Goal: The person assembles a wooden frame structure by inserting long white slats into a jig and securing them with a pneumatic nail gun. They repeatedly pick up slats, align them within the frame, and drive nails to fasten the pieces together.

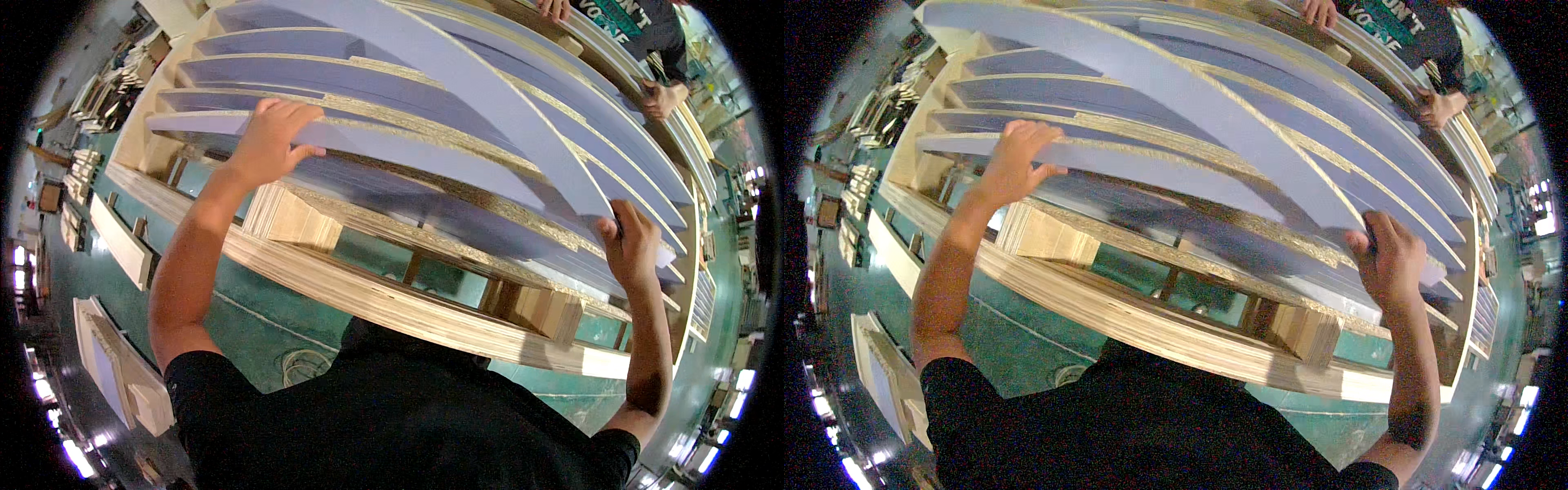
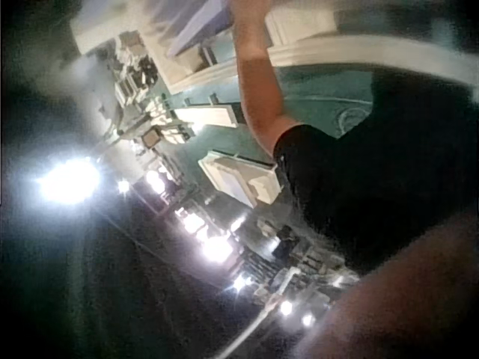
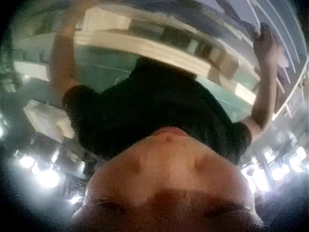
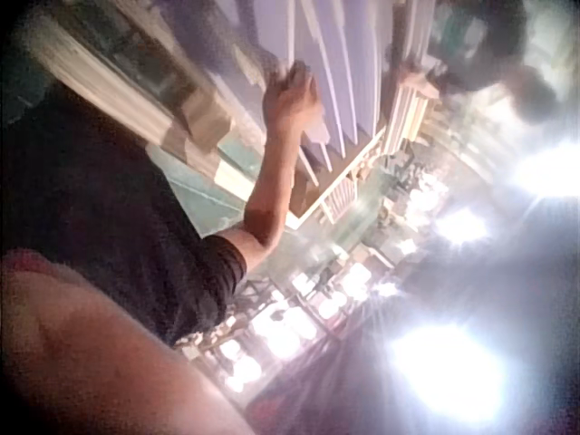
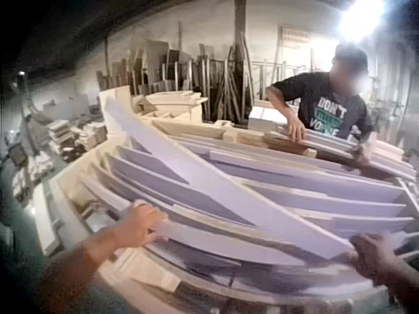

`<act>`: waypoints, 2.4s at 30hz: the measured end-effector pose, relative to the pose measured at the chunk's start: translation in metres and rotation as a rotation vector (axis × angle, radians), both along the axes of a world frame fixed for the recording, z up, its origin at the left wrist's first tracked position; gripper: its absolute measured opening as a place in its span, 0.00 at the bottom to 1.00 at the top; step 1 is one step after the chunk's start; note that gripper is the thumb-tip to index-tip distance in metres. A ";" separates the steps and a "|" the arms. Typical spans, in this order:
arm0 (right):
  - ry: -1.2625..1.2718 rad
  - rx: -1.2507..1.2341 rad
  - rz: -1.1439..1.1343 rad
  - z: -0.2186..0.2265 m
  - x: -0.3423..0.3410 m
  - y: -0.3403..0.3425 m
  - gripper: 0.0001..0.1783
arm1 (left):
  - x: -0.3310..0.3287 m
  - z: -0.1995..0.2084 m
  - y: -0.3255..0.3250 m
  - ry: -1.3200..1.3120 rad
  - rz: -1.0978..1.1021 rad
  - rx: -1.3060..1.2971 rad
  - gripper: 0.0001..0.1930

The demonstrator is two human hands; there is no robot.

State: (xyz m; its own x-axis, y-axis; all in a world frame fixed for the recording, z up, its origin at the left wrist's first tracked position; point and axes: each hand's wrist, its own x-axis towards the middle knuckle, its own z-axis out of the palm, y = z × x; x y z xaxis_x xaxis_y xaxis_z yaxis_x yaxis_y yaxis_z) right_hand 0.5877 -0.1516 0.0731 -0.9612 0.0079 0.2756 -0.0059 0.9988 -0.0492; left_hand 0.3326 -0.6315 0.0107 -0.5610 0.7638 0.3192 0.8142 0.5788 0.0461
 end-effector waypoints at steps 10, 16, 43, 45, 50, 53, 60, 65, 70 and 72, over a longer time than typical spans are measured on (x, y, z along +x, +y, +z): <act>-0.123 -0.171 -0.141 0.002 -0.018 -0.009 0.14 | -0.025 -0.028 0.013 0.041 -0.002 0.039 0.25; -0.107 -0.123 -0.147 -0.001 -0.015 0.026 0.13 | -0.017 -0.031 0.012 -0.067 0.005 0.017 0.20; -0.374 -0.243 0.075 -0.052 -0.042 0.001 0.08 | -0.023 -0.052 0.014 0.006 -0.061 -0.207 0.37; -0.351 -0.268 0.053 -0.059 -0.039 0.001 0.08 | -0.023 -0.051 0.015 0.005 -0.055 -0.198 0.38; -0.379 -0.263 0.045 -0.063 -0.034 0.004 0.09 | -0.022 -0.044 0.014 -0.006 -0.015 -0.224 0.40; -0.399 -0.328 0.089 -0.063 -0.032 0.004 0.10 | -0.024 -0.041 0.010 0.006 0.027 -0.214 0.37; -0.327 -0.345 0.221 -0.066 -0.010 0.006 0.16 | -0.035 -0.037 0.031 -0.143 -0.028 -0.251 0.27; -0.291 -0.134 0.103 -0.085 0.002 0.007 0.18 | -0.047 -0.039 0.056 -0.211 -0.016 -0.349 0.32; -0.238 -0.034 0.163 -0.097 -0.003 -0.004 0.27 | -0.041 -0.055 0.000 -0.150 0.058 -0.260 0.35; -0.258 -0.010 0.191 -0.091 0.005 0.009 0.31 | -0.042 -0.051 0.003 -0.178 0.066 -0.233 0.32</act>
